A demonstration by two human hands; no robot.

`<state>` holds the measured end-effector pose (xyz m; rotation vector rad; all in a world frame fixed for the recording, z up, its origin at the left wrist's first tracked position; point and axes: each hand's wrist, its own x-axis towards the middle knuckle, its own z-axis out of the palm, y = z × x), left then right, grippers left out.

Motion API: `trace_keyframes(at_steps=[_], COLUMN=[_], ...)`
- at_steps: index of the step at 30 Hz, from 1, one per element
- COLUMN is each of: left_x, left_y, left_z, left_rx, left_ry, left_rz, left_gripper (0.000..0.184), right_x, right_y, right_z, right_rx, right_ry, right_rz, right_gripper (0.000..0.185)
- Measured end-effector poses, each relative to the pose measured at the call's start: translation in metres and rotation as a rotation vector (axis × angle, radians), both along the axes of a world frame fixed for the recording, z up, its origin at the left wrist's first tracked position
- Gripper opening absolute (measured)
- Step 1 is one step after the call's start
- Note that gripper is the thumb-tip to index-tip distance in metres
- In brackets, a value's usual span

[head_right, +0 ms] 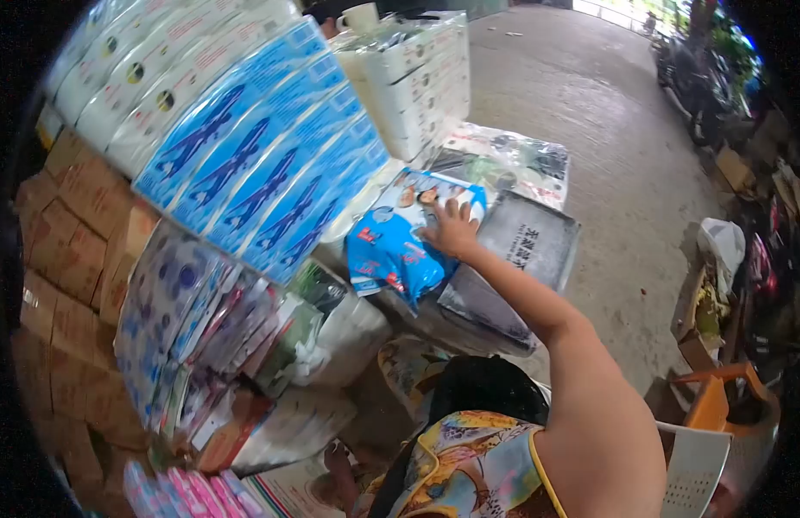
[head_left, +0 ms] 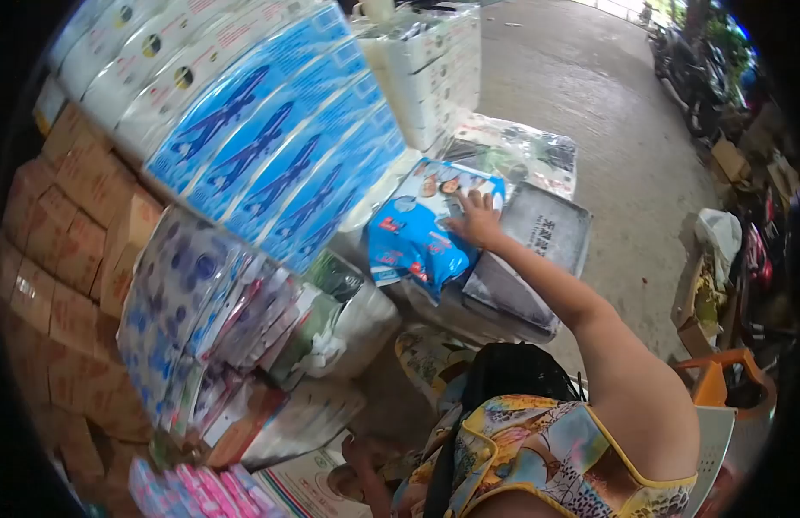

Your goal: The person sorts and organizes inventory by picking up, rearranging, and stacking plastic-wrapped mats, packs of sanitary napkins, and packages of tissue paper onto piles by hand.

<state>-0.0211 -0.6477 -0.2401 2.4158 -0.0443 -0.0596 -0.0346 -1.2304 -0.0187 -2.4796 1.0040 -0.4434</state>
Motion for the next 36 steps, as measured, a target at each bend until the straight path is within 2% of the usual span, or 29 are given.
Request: trace_keyframes(at_steps=[1,2,3,4,6,7,8,10,12,15,17,19,21,25,28,30,31,33,35,36], left_x=[-0.002,-0.005,-0.011,-0.019,-0.031,-0.029,-0.029,-0.035,-0.038,-0.033,-0.036,-0.038,-0.039,-0.042,-0.043,-0.042,-0.041,-0.044,-0.039,-0.038], left_y=[-0.002,-0.011,-0.018,-0.022,-0.022,-0.009,0.004,-0.005,-0.01,-0.011,-0.01,-0.013,-0.015,-0.008,-0.008,-0.009,-0.011,-0.01,-0.008,-0.012], left_z=[0.007,0.022,0.036,0.05,0.065,0.036,0.009,0.029,0.042,0.031,0.029,0.045,0.052,0.046,0.048,0.052,0.054,0.044,0.026,0.02], left_rx=[0.091,0.177,-0.012,-0.204,-0.09,-0.135,-0.182,-0.15,-0.198,-0.233,-0.221,-0.162,-0.07,-0.074,-0.051,-0.064,-0.057,-0.051,-0.281,-0.279], left_ry=[0.115,0.234,0.308,0.366,0.281,0.275,0.266,0.161,0.204,0.267,0.278,0.203,0.24,0.211,0.208,0.248,0.222,0.203,0.132,0.136], left_rz=[0.033,0.079,0.152,0.239,0.241,0.253,0.254,0.227,0.286,0.335,0.357,0.274,0.271,0.245,0.232,0.254,0.259,0.263,0.33,0.327], left_gripper=[0.039,0.039,0.04,0.041,0.041,0.041,0.042,0.042,0.041,0.04,0.04,0.041,0.042,0.038,0.036,0.035,0.036,0.037,0.038,0.038], right_x=[0.014,0.023,0.03,0.028,0.022,0.023,0.023,0.052,0.059,0.095,0.112,0.132,0.15,0.187,0.204,0.214,0.217,0.218,0.21,0.203], right_y=[0.025,0.028,0.033,0.029,0.022,0.019,0.031,-0.018,0.039,0.108,0.153,0.19,0.218,0.242,0.247,0.244,0.242,0.239,0.237,0.235], right_z=[0.003,-0.006,-0.008,-0.007,-0.011,-0.012,0.015,-0.032,0.018,0.071,0.113,0.138,0.153,0.149,0.146,0.147,0.147,0.152,0.16,0.165], right_rx=[-0.121,-0.215,-0.306,-0.202,-0.201,-0.223,-0.176,-0.236,-0.25,-0.296,-0.401,-0.53,-0.649,-0.703,-0.689,-0.413,-0.469,-0.443,-0.39,-0.389], right_ry=[0.123,0.124,0.116,0.163,0.12,0.121,0.234,0.385,0.064,-0.453,-0.617,-0.632,-0.535,-0.501,-0.537,-0.535,-0.651,-0.683,-0.779,-0.775], right_rz=[-0.062,-0.089,-0.103,-0.054,-0.004,0.0,-0.021,0.195,0.217,0.533,0.699,0.759,0.732,0.713,0.771,0.937,0.924,0.925,0.916,0.913], right_gripper=[0.062,0.062,0.062,0.06,0.058,0.059,0.059,0.059,0.058,0.069,0.075,0.079,0.08,0.082,0.074,0.062,0.047,0.043,0.033,0.033])
